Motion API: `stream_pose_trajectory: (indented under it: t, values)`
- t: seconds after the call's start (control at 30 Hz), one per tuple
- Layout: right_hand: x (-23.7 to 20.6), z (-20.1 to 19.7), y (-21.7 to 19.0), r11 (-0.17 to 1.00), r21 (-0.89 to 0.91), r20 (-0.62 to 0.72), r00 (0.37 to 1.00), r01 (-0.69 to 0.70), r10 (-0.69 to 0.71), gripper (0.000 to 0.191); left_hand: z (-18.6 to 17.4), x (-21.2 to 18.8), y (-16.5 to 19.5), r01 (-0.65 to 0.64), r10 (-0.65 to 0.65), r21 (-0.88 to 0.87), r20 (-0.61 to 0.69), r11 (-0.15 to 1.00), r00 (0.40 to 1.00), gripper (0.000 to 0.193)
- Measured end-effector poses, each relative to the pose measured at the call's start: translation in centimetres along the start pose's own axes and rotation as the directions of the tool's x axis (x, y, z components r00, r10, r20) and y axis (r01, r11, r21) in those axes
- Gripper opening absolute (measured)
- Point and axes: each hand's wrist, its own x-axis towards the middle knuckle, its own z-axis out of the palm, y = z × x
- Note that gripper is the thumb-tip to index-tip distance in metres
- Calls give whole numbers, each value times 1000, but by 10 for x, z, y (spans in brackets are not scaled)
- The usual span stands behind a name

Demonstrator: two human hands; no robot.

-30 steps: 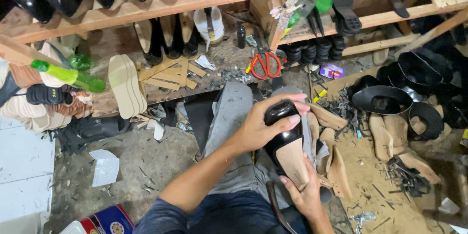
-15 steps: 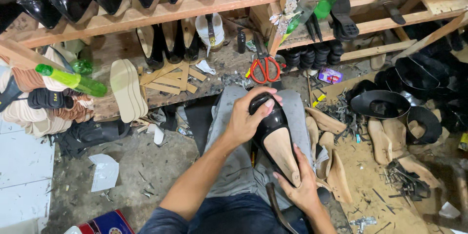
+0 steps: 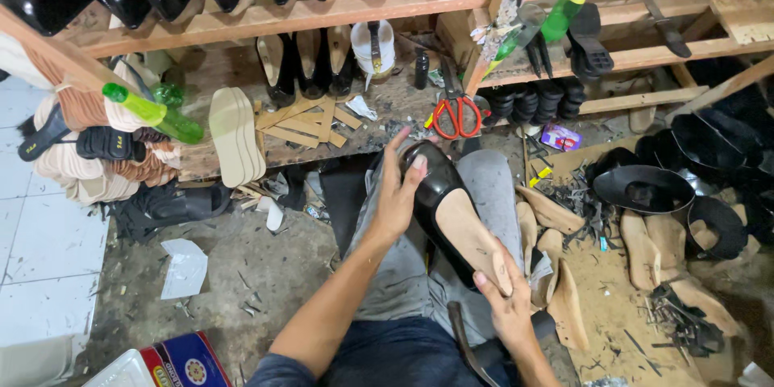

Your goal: The person attaches rubber soles to black high-heeled shoes using a curved metal tool. They press the sole onto the shoe, then use the tool to tap and secure the edges. The person repeats this process for multiple shoes, placing finished shoes on a nearby shelf.

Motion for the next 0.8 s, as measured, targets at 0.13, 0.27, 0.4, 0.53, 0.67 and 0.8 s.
stream_pose_trajectory:
  t: [0.13, 0.27, 0.4, 0.53, 0.67, 0.8]
  values:
    - [20, 25, -15, 998, 64, -44, 999, -28, 31, 67, 11, -50, -7, -32, 29, -64, -44, 997, 999, 92]
    - [43, 68, -52, 871, -357, 117, 942, 337, -316, 68, 1, -95, -15, 30, -16, -226, 63, 974, 998, 95]
    - [55, 88, -81, 798, -244, 490, 780, 552, -390, 82, -46, -77, -22, 390, -478, -317, -278, 864, 834, 49]
    - [65, 73, -64, 865, -288, 417, 867, 412, -274, 67, -136, -32, -14, 136, -327, -407, -448, 903, 832, 36]
    - [65, 32, -9, 867, -431, 136, 967, 252, -214, 53, -239, 25, -10, 115, -233, -234, -576, 965, 783, 31]
    - [65, 12, 51, 962, -149, 25, 973, 229, -228, 37, -328, 96, -15, 192, -158, -16, -635, 981, 756, 28]
